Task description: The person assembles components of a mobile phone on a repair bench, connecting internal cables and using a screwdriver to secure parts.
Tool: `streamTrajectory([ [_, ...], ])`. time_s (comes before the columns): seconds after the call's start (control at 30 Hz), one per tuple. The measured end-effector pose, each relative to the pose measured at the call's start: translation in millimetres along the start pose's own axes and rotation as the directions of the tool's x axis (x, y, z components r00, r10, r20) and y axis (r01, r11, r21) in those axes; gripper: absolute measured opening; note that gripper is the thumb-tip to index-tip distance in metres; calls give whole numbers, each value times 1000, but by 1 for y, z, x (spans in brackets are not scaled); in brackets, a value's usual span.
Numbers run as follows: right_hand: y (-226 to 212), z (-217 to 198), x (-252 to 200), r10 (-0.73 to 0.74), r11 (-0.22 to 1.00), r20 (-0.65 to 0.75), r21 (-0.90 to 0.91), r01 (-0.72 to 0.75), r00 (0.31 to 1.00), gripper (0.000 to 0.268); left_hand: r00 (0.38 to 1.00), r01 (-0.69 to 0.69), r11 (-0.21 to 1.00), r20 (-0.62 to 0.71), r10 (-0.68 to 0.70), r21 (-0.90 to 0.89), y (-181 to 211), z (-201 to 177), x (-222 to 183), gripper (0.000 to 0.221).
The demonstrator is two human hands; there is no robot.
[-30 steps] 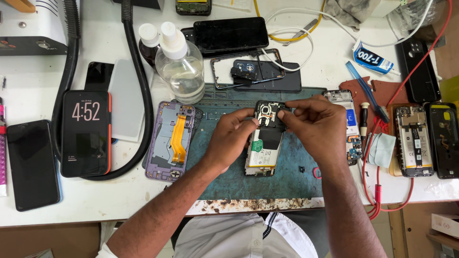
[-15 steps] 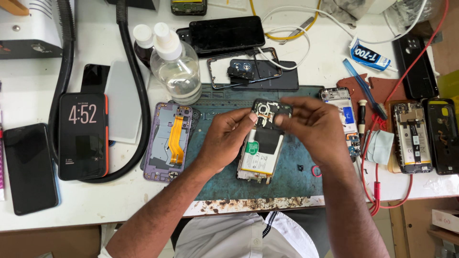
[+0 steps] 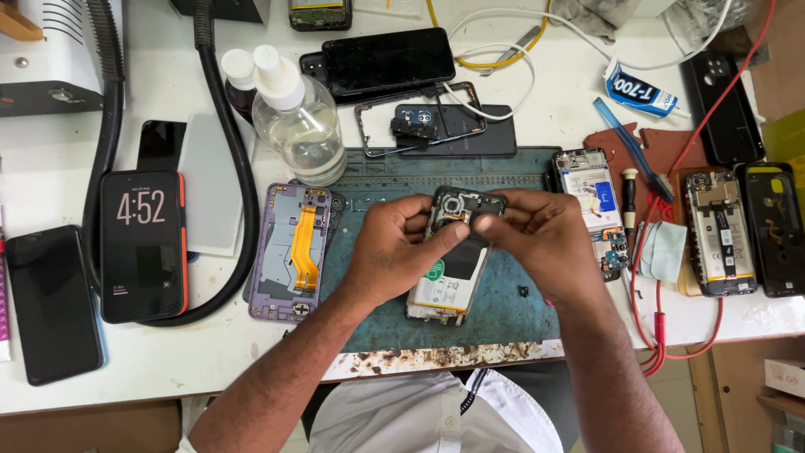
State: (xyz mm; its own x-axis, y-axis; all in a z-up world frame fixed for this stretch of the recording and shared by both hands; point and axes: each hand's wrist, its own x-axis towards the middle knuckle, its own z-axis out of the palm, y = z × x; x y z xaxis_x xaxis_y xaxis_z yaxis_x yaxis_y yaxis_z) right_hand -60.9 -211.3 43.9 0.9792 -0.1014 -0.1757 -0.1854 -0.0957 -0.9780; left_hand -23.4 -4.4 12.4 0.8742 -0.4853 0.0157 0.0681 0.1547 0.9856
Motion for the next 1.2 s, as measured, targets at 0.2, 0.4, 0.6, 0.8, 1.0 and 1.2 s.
streamTrajectory([
  [0.2,14,-5,-3,-57,997,21,50,56,998,25,1000,13,998,4,-13,-67,-5,0,0,19],
  [0.4,22,-6,5,-62,995,35,80,59,998,18,998,-68,998,17,68,4,-4,-1,0,12],
  [0.6,32,-14,11,22,979,81,200,-38,997,10,996,-92,955,9,93,281,0,2,-6,19],
  [0.8,39,-31,10,115,779,331,555,-292,937,5,969,-234,948,130,210,214,0,-1,-8,20],
  [1.0,25,-33,8,156,811,361,484,-328,919,15,986,-123,973,134,98,194,-5,-4,-6,22],
  [1.2,-5,-11,49,18,999,93,-52,-13,996,27,996,-21,999,-84,17,-47,-11,-8,7,23],
])
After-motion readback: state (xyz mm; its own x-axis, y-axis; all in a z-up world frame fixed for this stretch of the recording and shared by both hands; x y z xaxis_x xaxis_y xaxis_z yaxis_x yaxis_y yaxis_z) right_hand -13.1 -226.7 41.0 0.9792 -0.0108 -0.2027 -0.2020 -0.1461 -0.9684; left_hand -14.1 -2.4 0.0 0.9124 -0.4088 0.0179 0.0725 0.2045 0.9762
